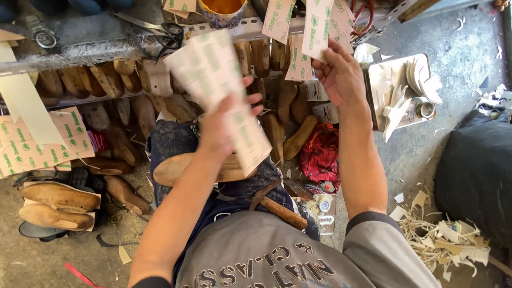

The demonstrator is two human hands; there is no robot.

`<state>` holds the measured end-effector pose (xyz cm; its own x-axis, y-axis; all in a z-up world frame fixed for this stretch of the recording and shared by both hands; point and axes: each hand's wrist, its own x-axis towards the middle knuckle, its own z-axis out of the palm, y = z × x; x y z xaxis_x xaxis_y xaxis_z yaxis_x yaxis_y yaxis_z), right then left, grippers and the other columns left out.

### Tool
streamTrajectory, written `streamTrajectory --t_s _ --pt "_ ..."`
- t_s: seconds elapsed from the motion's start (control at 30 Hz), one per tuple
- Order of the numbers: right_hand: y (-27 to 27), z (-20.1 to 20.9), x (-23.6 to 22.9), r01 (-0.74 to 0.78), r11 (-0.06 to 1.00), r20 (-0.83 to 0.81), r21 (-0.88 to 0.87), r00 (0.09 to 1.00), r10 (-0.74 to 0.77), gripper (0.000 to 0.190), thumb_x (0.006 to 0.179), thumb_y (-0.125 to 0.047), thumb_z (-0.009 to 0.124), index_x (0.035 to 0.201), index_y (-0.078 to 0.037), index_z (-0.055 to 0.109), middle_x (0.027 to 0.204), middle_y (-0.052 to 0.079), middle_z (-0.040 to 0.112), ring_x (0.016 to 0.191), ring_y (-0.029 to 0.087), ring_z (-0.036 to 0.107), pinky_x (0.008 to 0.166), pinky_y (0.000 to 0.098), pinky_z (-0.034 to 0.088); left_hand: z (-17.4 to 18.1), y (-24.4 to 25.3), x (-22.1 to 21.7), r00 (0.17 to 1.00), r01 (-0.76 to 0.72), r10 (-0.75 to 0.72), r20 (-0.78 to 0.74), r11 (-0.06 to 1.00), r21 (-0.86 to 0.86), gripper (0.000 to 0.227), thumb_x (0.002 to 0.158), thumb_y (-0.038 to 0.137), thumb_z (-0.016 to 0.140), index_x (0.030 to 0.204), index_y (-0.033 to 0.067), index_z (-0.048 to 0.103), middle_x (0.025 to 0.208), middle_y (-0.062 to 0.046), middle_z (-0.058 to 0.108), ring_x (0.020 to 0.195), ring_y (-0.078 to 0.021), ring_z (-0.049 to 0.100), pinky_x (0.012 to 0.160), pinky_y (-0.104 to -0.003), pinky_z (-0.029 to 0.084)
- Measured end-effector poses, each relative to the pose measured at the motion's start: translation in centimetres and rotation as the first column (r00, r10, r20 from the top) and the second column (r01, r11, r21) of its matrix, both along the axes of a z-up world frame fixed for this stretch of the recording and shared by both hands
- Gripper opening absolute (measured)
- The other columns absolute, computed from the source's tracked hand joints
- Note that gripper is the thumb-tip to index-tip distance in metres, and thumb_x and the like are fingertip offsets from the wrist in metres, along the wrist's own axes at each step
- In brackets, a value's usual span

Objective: Attaching pre-cut insoles to wooden shoe lasts using a hammer in a workshop environment.

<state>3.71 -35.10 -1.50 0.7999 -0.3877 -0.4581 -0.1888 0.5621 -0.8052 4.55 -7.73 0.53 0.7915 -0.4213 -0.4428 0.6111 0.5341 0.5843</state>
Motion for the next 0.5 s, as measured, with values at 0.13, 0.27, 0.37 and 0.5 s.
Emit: streamTrajectory --t_s 0.13,0.27,0.37,0.5 --pt "-1.6 -4.7 -0.9 -0.066 0.998 0.127 -0.022 0.989 0.068 0.029 0.104 -0.006 0.057 0.133 -0.003 0.059 0.098 0.013 0.074 0.079 0.020 0.077 0.067 0.0260 0.065 -4.2 -7.4 2.2 1.000 0.007 -0.011 0.027 0.993 0.116 0.079 0.082 0.041 0.087 0.143 0.0059 0.051 0.139 -0.013 0.060 0.113 -0.0303 0.069 0.098 -0.046 0.061" --pt "0.3 -0.9 -1.4 -0.128 0.977 -0.002 -0.169 0.992 0.129 0.032 0.102 -0.007 0.061 0.134 -0.002 0.061 0.101 0.013 0.073 0.076 0.015 0.071 0.067 0.0229 0.062 -2.3 -11.8 5.4 0.996 0.078 -0.084 0.017 0.975 0.210 0.097 0.067 0.047 0.082 0.146 0.0009 0.048 0.136 -0.018 0.064 0.117 -0.0330 0.067 0.096 -0.045 0.059" --pt "0.6 -0.1 -1.2 -0.231 0.913 -0.129 -0.335 0.971 0.199 0.036 0.099 -0.012 0.066 0.134 -0.004 0.064 0.100 0.006 0.073 0.073 0.010 0.066 0.069 0.0201 0.059 -3.2 -14.5 7.0 0.979 0.104 -0.150 0.135 0.948 0.299 0.060 0.067 0.026 0.069 0.119 -0.0012 0.058 0.110 -0.018 0.069 0.095 -0.0282 0.065 0.076 -0.035 0.055" --pt "-3.1 -2.2 0.7 -0.242 0.573 -0.276 -0.783 0.961 0.030 0.036 0.106 -0.031 0.058 0.133 -0.010 0.069 0.096 0.003 0.074 0.052 0.004 0.042 0.041 0.0182 0.038 -6.4 -15.9 7.5 0.955 0.083 -0.206 0.211 0.874 0.480 0.053 0.080 0.005 0.070 0.043 0.0210 0.036 0.037 0.006 0.025 0.032 -0.0092 0.030 0.031 -0.028 0.029"
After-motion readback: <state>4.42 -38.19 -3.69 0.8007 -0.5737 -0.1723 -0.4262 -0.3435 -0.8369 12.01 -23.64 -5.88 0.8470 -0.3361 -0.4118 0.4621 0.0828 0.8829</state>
